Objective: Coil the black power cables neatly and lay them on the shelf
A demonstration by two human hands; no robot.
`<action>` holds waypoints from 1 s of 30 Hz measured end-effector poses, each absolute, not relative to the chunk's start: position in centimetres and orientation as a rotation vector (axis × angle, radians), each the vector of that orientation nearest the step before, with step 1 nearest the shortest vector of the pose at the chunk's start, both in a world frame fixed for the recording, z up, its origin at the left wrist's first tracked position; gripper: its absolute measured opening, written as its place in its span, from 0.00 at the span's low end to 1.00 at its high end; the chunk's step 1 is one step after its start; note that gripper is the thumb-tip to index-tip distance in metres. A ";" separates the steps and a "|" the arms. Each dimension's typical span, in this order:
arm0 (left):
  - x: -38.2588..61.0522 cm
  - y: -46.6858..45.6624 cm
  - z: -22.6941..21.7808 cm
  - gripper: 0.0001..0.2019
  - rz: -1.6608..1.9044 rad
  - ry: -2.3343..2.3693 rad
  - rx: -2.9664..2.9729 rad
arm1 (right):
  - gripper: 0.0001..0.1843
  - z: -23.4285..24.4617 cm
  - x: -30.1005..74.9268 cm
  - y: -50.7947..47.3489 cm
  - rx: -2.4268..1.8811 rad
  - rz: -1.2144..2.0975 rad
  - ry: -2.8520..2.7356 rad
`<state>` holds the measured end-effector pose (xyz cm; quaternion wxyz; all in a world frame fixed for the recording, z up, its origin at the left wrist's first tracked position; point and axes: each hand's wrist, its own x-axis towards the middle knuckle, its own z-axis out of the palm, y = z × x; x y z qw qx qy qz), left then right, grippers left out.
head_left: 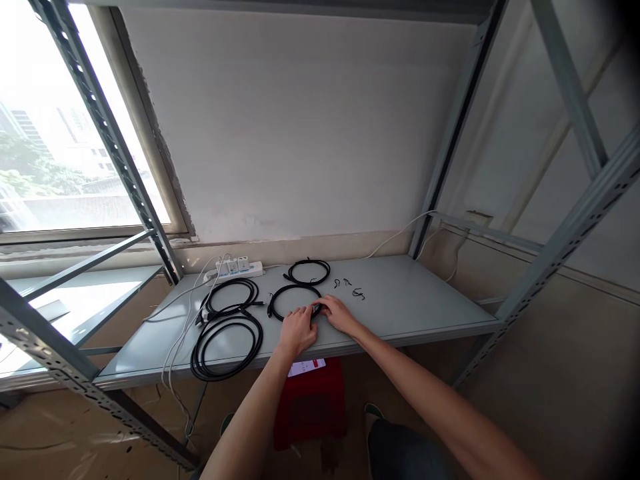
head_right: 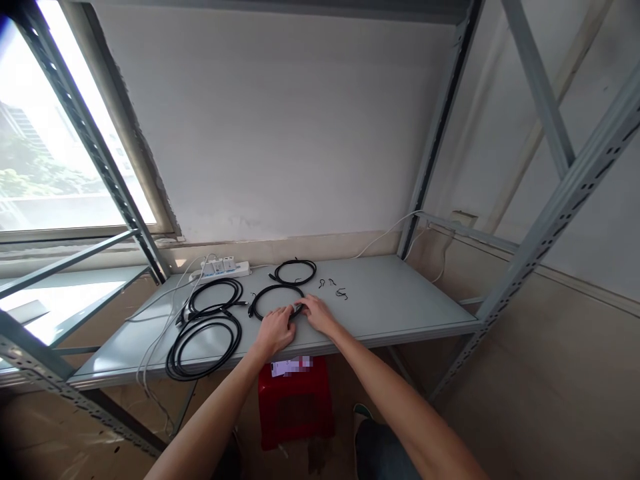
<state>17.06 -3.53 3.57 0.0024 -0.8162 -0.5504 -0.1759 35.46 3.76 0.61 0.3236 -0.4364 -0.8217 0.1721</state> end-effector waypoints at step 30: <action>16.8 -2.7 2.9 0.04 -0.631 -1.662 -2.526 | 0.18 0.7 35.1 3.2 -1.171 0.385 -2.023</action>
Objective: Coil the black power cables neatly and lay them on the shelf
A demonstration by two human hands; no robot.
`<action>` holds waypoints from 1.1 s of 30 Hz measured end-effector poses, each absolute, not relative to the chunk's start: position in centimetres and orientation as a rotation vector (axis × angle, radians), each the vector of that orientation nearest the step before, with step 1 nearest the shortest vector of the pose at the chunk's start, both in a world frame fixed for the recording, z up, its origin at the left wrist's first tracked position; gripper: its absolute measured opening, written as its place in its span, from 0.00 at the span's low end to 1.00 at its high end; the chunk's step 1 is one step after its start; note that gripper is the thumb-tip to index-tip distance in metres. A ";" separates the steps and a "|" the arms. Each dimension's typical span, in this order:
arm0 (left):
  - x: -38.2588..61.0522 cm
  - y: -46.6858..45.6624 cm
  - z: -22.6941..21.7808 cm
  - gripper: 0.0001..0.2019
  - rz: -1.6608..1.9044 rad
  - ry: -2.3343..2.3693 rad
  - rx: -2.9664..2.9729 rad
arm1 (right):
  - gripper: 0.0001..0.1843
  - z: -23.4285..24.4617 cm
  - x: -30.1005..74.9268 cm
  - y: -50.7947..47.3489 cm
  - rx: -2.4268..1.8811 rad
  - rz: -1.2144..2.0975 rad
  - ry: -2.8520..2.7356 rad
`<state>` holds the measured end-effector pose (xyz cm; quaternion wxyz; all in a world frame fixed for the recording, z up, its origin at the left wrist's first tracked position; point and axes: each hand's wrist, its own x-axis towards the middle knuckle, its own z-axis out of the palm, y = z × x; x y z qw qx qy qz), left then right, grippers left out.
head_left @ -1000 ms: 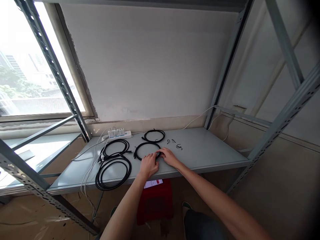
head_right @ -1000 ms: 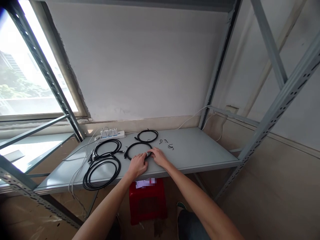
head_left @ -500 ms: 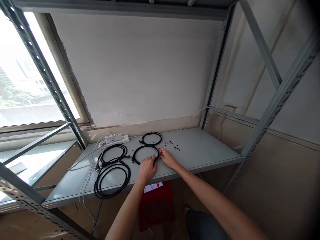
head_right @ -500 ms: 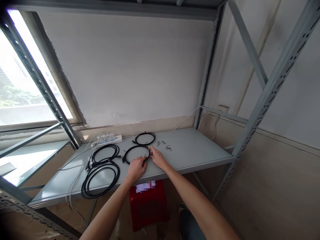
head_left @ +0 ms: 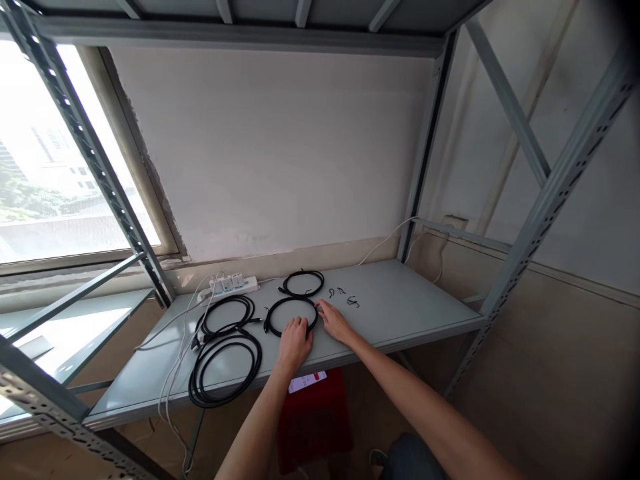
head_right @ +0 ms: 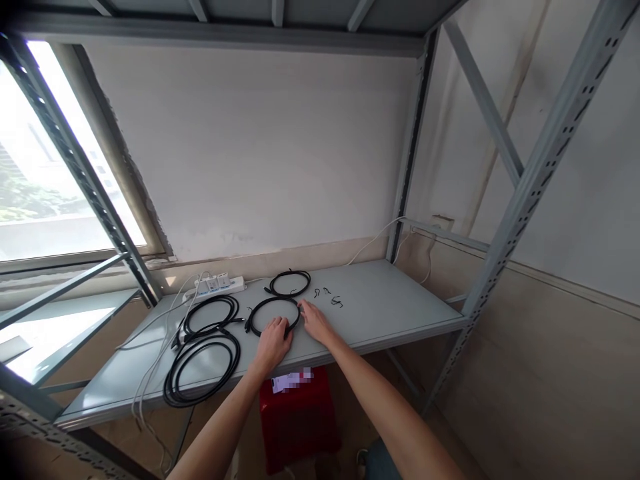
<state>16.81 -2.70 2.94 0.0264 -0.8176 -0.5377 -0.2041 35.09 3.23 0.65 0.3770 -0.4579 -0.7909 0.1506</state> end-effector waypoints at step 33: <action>18.9 -3.5 3.2 0.12 -0.403 -1.816 -2.257 | 0.29 1.9 33.8 0.9 -1.158 -0.145 -2.207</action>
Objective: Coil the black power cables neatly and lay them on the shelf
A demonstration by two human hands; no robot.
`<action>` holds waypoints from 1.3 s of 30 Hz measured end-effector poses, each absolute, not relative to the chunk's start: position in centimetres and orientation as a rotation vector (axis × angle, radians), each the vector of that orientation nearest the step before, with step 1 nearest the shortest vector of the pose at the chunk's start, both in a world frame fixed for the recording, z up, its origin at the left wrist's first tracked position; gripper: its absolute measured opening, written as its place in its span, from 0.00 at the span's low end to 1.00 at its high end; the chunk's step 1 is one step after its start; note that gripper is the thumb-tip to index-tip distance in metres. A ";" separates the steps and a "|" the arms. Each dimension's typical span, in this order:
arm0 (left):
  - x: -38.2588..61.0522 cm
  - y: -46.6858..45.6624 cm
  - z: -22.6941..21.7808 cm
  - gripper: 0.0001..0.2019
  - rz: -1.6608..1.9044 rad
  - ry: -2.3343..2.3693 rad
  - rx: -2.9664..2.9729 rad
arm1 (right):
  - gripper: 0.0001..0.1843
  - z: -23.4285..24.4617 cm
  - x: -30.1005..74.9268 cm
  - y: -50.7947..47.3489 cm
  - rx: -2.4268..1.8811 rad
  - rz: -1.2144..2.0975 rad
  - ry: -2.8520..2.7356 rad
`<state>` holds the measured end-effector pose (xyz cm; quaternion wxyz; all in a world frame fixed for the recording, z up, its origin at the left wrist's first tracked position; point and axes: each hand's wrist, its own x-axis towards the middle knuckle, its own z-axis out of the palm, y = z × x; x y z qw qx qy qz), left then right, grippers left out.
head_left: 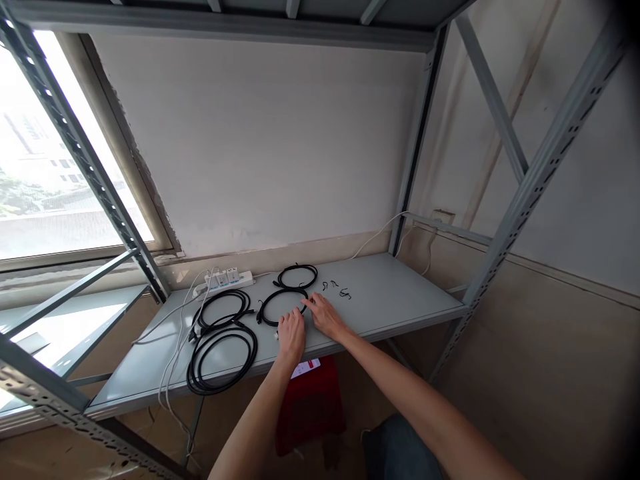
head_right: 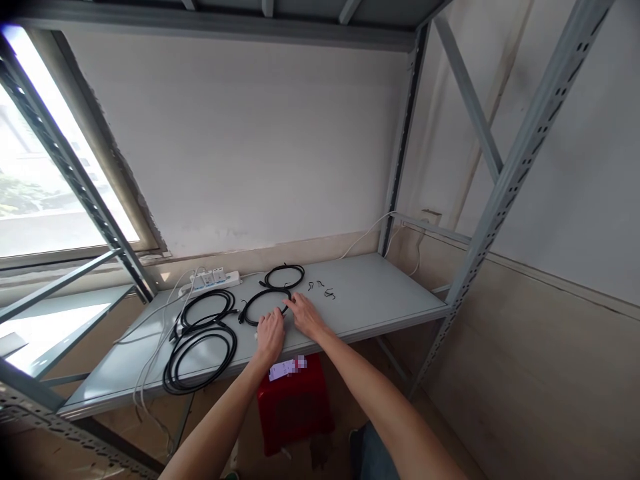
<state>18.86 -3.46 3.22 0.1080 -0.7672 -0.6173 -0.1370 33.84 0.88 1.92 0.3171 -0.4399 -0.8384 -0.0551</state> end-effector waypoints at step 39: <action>18.7 -3.4 3.3 0.16 -0.359 -1.830 -2.263 | 0.11 1.9 31.8 3.6 -1.049 0.715 -1.872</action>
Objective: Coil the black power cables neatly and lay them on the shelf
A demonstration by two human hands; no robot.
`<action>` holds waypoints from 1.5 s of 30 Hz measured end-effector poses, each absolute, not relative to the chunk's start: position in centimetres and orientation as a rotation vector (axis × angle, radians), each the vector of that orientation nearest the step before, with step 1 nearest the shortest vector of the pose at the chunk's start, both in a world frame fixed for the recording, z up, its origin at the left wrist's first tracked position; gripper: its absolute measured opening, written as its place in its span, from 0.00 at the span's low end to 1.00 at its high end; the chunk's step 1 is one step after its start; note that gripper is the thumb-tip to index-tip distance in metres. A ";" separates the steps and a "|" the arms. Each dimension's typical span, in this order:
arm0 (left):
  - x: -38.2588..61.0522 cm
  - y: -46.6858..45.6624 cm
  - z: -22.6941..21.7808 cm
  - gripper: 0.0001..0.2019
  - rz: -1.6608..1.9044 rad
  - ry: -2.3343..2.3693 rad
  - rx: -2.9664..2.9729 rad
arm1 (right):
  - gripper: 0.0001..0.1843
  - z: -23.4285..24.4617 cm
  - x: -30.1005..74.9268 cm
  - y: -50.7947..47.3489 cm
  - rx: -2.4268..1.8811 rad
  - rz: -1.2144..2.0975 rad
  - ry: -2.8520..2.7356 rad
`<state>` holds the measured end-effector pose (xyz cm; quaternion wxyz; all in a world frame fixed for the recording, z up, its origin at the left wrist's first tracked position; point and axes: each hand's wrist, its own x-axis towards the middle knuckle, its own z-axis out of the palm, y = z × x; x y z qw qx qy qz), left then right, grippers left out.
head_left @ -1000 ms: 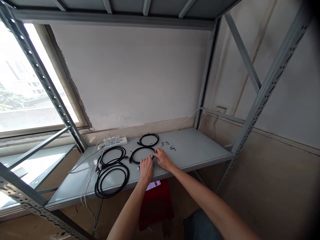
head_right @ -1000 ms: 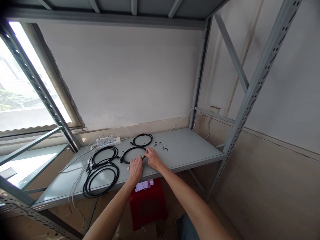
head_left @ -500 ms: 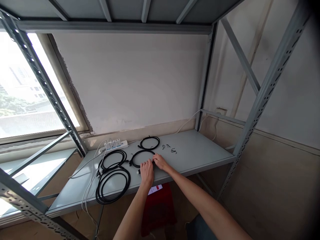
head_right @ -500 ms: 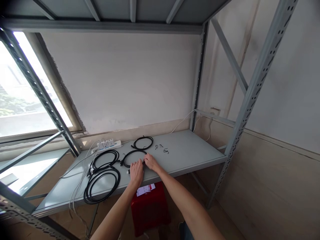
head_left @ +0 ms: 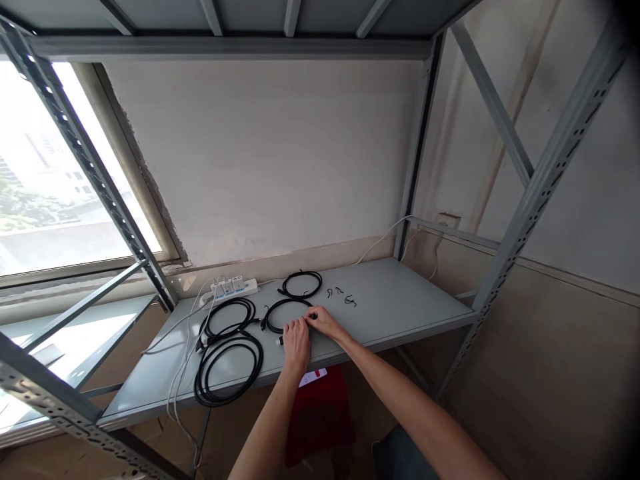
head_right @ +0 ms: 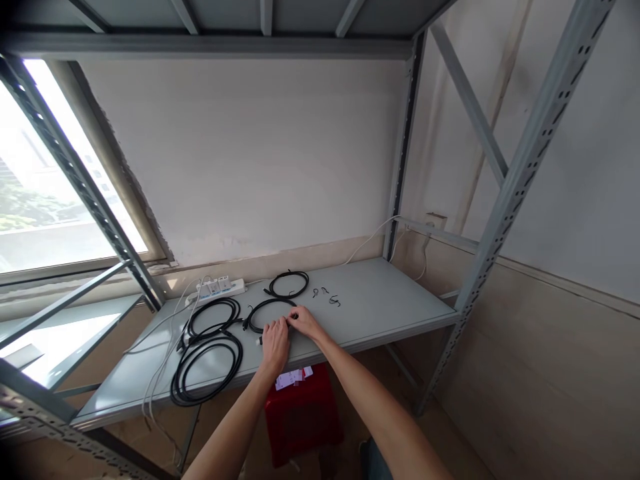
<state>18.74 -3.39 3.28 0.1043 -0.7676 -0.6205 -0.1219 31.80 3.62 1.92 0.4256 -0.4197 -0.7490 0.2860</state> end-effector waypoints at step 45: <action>18.7 -2.8 2.6 0.17 -0.391 -1.884 -2.377 | 0.19 0.6 32.9 3.1 -1.089 0.890 -1.186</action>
